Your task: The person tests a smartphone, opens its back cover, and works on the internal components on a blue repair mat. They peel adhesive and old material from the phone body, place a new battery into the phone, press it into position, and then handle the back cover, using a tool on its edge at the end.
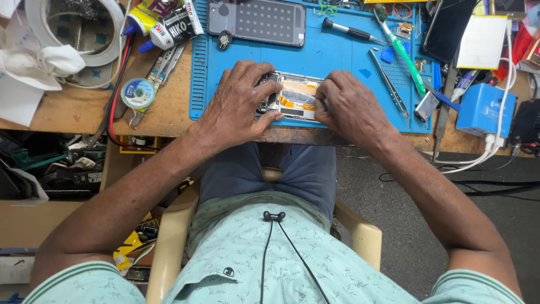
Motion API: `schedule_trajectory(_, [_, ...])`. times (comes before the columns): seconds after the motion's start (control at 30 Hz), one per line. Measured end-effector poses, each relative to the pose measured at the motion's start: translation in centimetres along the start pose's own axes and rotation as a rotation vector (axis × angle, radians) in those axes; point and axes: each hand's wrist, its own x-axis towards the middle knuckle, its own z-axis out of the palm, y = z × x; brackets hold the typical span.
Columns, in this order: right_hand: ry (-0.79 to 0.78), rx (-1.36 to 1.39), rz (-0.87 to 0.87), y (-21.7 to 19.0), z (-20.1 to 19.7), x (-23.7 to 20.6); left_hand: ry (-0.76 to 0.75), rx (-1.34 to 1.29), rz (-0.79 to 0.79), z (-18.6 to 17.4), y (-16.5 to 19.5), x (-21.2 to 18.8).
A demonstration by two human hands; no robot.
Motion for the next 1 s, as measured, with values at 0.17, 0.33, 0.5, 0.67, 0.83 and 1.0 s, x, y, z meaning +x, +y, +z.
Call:
schedule_trajectory(0.17, [0.019,0.233,0.092,0.2,-1.3,0.3,0.03,-0.044,0.024,0.1,-0.5,-0.2])
schedule_trajectory(0.33, [-0.012,0.224,0.12,-0.1,-0.8,1.6,0.059,-0.07,0.024,0.2,-0.6,-0.2])
schedule_trajectory(0.5, [0.055,0.241,0.051,-0.1,-0.6,1.2,0.037,-0.04,0.027,0.2,-0.7,-0.1])
schedule_trajectory(0.67, [0.094,0.362,-0.019,-0.1,-0.6,-0.1,0.041,-0.029,0.04,0.3,-0.9,-0.1])
schedule_trajectory(0.83, [-0.001,0.351,0.131,0.6,-0.8,0.7,0.054,-0.032,0.052,0.5,-1.0,-0.1])
schedule_trajectory(1.0, [-0.278,0.359,0.129,2.2,-2.5,2.6,0.034,-0.016,0.06,0.2,-0.4,-0.4])
